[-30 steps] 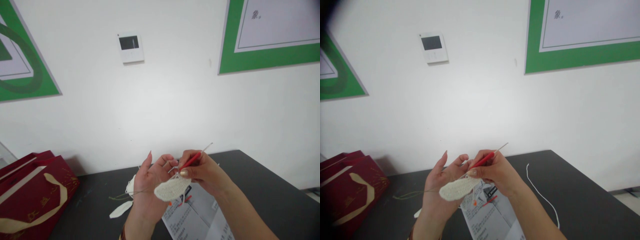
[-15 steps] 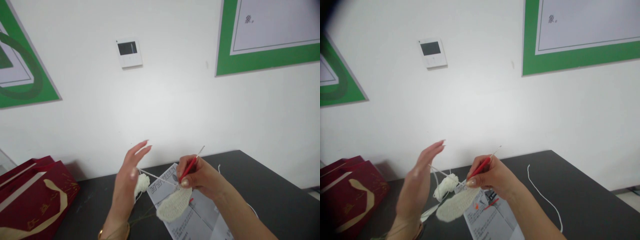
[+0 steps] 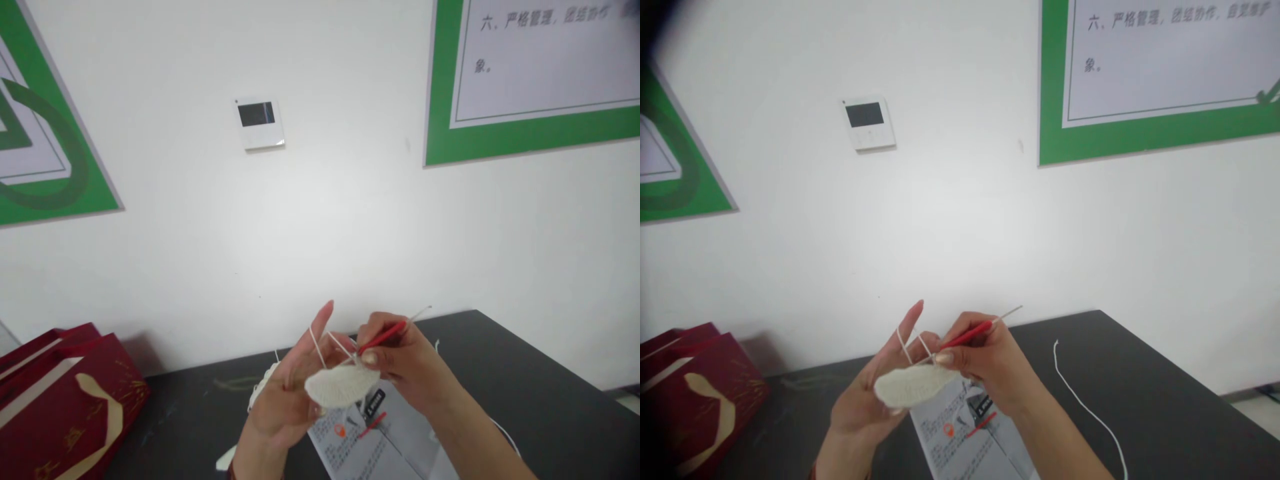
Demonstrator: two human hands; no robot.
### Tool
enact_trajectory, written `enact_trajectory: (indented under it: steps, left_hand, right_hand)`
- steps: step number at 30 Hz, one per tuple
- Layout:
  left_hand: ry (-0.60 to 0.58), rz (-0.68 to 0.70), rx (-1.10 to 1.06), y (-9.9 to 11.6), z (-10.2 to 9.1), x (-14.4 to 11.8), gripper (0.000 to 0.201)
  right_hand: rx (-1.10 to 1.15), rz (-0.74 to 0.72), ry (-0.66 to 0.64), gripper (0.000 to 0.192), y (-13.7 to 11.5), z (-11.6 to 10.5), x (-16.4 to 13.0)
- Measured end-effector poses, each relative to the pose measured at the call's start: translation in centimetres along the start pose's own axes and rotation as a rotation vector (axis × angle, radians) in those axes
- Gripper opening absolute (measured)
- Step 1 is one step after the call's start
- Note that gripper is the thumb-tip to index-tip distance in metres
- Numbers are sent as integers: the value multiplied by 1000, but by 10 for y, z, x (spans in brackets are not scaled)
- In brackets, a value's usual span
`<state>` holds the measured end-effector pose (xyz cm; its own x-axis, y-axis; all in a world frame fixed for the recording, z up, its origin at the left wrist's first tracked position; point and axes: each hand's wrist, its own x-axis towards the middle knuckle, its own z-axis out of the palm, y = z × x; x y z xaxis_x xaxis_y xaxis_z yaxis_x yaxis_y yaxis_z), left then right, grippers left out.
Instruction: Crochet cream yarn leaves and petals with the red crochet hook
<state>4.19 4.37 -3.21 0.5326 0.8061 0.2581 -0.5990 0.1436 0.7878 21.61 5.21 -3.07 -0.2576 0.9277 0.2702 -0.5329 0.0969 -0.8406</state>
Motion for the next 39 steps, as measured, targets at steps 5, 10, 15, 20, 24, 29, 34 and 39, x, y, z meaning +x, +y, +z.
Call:
enact_trajectory:
  steps: [5,10,15,20,24,29,34,39]
  left_hand:
    - [184,91,80,4,18,-9,78]
    - [503,203,155,-5,32,-7,61]
    - [577,267,186,-8,33,-7,71]
    - [639,273,171,-7,34,-8,82]
    - [656,278,150,-7,35,-9,81]
    - [698,317,84,-5,39,-7,74]
    - [705,319,4,-4,41,-6,72]
    - [687,317,49,-1,40,-7,73]
  right_hand:
    - [-266,-266,138,13,-8,14,-8]
    - [-316,-347,84,10,-5,19,-11]
    - [-111,-267,46,14,4,19,-6]
    - [192,-72,141,12,9,26,-5]
    - [215,-41,186,12,9,29,-7]
    - [121,-152,130,15,11,28,-7]
    - [117,-158,114,15,13,29,-6]
    - [148,-146,137,11,11,30,-5]
